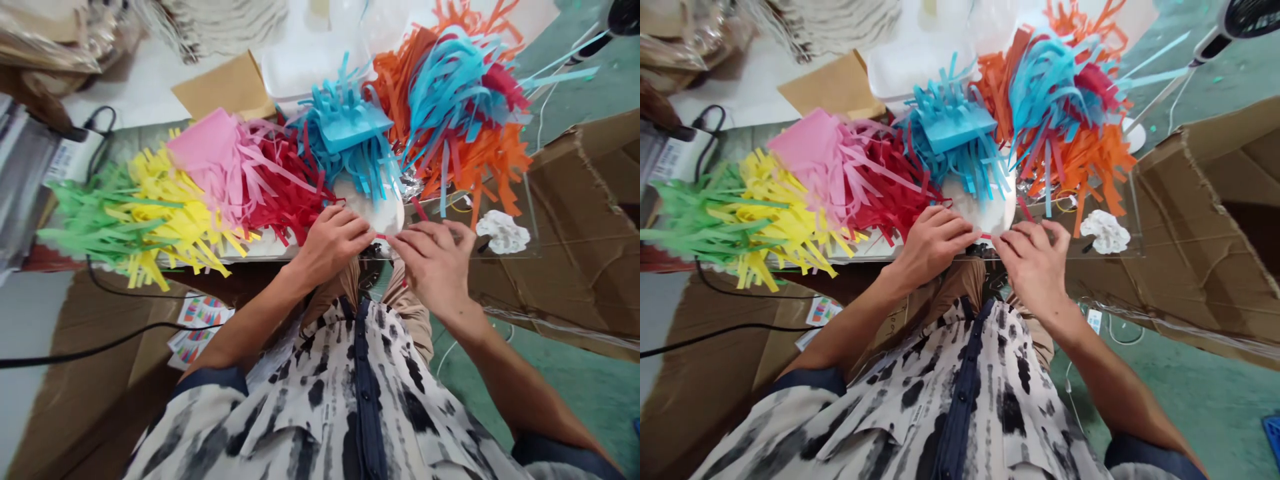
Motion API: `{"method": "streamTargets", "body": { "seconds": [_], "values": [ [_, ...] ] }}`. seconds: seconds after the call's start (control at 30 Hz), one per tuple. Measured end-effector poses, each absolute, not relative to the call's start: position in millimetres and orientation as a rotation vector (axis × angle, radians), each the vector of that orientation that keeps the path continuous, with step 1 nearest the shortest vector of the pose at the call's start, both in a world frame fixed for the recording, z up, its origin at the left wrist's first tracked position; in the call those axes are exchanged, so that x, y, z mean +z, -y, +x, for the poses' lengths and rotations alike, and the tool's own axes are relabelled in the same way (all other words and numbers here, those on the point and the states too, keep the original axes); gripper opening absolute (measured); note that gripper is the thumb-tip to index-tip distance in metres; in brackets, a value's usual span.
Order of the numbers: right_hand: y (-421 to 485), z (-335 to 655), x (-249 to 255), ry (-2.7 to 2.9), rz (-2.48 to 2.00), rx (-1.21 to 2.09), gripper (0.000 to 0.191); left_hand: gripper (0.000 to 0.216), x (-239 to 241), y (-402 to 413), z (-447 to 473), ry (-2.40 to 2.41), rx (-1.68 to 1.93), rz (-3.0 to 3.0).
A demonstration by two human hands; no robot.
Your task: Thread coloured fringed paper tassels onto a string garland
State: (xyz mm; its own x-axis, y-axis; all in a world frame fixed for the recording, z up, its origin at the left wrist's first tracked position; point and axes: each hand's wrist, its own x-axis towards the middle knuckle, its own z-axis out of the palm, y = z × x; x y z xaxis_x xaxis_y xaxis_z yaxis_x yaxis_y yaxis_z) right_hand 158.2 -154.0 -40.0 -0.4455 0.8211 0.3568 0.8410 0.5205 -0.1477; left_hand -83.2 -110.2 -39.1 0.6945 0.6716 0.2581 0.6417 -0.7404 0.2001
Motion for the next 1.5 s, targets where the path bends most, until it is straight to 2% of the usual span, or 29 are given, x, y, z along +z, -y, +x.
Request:
{"method": "streamTargets", "body": {
  "seconds": [0.2, 0.37, 0.5, 0.63, 0.73, 0.87, 1.0, 1.1, 1.3, 1.33, 1.43, 1.5],
  "values": [
    [175.0, 146.1, -43.8, 2.357, -1.323, -0.244, 0.015, 0.022, -53.0, 152.4, -78.5, -1.164, 0.653, 2.829],
    [178.7, 146.9, -44.4, 2.278, -1.267, -0.334, 0.020, 0.019, -53.3, 168.2, -69.5, -1.276, 0.851, 2.609],
    [177.4, 153.4, -25.0, 2.163, -1.214, -0.364, 0.021, 0.021, -26.7, 175.1, -56.9, -1.304, 1.030, 1.923],
    [177.4, 154.6, 2.5, 2.059, -1.258, -0.383, 0.014, 0.032, -1.0, 173.9, -50.7, -1.047, 0.979, 1.085],
    [177.2, 149.5, 16.2, 1.919, -1.264, -0.184, 0.008, 0.040, 9.6, 169.6, -50.8, -0.881, 0.841, 0.773],
    [168.0, 138.8, 21.1, 1.642, -1.190, 0.386, 0.005, 0.040, 17.5, 162.4, -51.6, -0.813, 0.740, 0.620],
    [147.7, 126.0, 22.6, 1.311, -1.069, 0.949, 0.005, 0.034, 25.9, 149.7, -52.3, -0.805, 0.926, 0.784],
    [132.8, 114.3, 26.8, 1.187, -1.001, 1.078, 0.007, 0.026, 34.7, 139.6, -54.7, -0.825, 1.144, 0.971],
    [113.3, 98.7, 39.0, 1.307, -0.995, 1.020, 0.009, 0.032, 41.4, 125.8, -65.4, -0.752, 1.149, 0.885],
    [111.2, 98.9, 42.0, 1.412, -1.011, 0.935, 0.006, 0.032, 40.3, 124.4, -67.7, -0.749, 1.140, 0.856],
    [106.2, 103.1, 51.6, 1.786, -1.000, 0.539, 0.018, 0.034, 36.3, 122.6, -74.0, -0.743, 1.103, 0.780],
    [104.1, 105.6, 56.2, 1.988, -0.941, 0.266, 0.019, 0.035, 33.7, 123.3, -77.2, -0.744, 1.100, 0.768]
  ]
}}
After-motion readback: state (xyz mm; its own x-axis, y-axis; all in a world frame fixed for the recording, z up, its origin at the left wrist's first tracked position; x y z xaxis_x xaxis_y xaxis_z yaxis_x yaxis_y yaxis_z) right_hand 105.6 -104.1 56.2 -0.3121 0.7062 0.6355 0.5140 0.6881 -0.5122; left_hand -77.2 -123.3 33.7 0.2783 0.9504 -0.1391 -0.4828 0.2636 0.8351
